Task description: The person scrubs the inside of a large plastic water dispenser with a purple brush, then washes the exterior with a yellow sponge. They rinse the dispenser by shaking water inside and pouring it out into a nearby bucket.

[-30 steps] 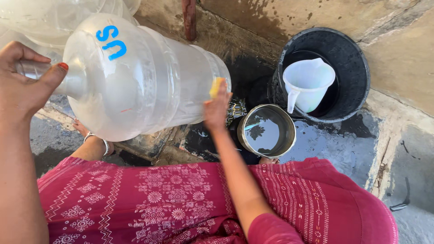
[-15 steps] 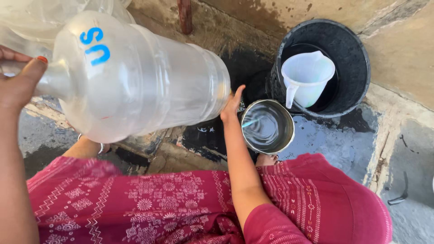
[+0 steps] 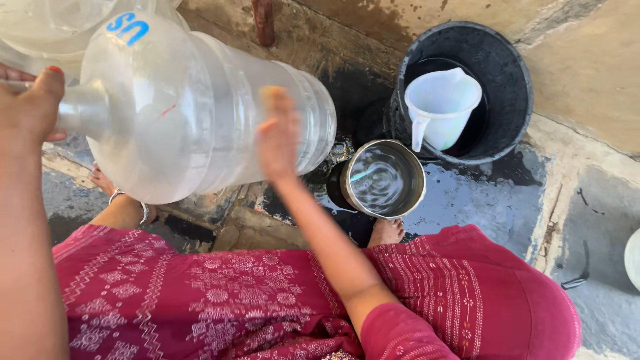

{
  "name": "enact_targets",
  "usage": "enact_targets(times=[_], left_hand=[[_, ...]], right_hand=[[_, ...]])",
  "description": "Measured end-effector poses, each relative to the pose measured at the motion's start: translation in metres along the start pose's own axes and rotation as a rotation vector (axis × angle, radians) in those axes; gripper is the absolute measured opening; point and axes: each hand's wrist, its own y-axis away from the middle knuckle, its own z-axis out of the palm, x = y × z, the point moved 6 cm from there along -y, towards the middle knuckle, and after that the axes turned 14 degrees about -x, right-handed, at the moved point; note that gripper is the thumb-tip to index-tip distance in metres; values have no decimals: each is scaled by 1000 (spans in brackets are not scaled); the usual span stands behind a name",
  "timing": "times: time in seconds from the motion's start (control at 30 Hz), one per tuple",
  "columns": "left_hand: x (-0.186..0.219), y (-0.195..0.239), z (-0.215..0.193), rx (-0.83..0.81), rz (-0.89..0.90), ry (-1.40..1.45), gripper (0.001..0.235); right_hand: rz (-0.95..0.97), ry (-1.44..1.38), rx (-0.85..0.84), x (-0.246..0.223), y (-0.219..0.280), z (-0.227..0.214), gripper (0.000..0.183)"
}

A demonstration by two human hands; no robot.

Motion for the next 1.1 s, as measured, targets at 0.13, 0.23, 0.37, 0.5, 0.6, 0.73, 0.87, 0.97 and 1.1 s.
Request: enact_targets(times=[0.13, 0.23, 0.37, 0.5, 0.6, 0.73, 0.87, 0.97, 1.1], left_hand=[[32, 10, -1, 67, 41, -86, 46], [43, 21, -2, 68, 23, -50, 45], [54, 35, -7, 132, 61, -139, 36], [74, 46, -9, 175, 147, -352, 31], [88, 53, -10, 137, 80, -277, 38], [129, 71, -10, 90, 264, -429, 49], [151, 94, -5, 37, 537, -393, 47], [150, 90, -1, 66, 528, -421, 40], [131, 74, -1, 127, 397, -438, 35]], right_hand=[[-309, -244, -153, -35, 15, -9, 80], [-188, -82, -2, 33, 10, -30, 70], [213, 97, -201, 142, -6, -29, 76], [266, -103, -17, 120, -6, -11, 79], [17, -372, 97, 38, 12, -1, 75], [-153, -485, -68, -28, -9, -8, 75], [19, -595, -293, 5, -120, -15, 78], [50, -691, -419, 23, -159, -10, 80], [-86, -54, -142, -12, -76, -11, 74]])
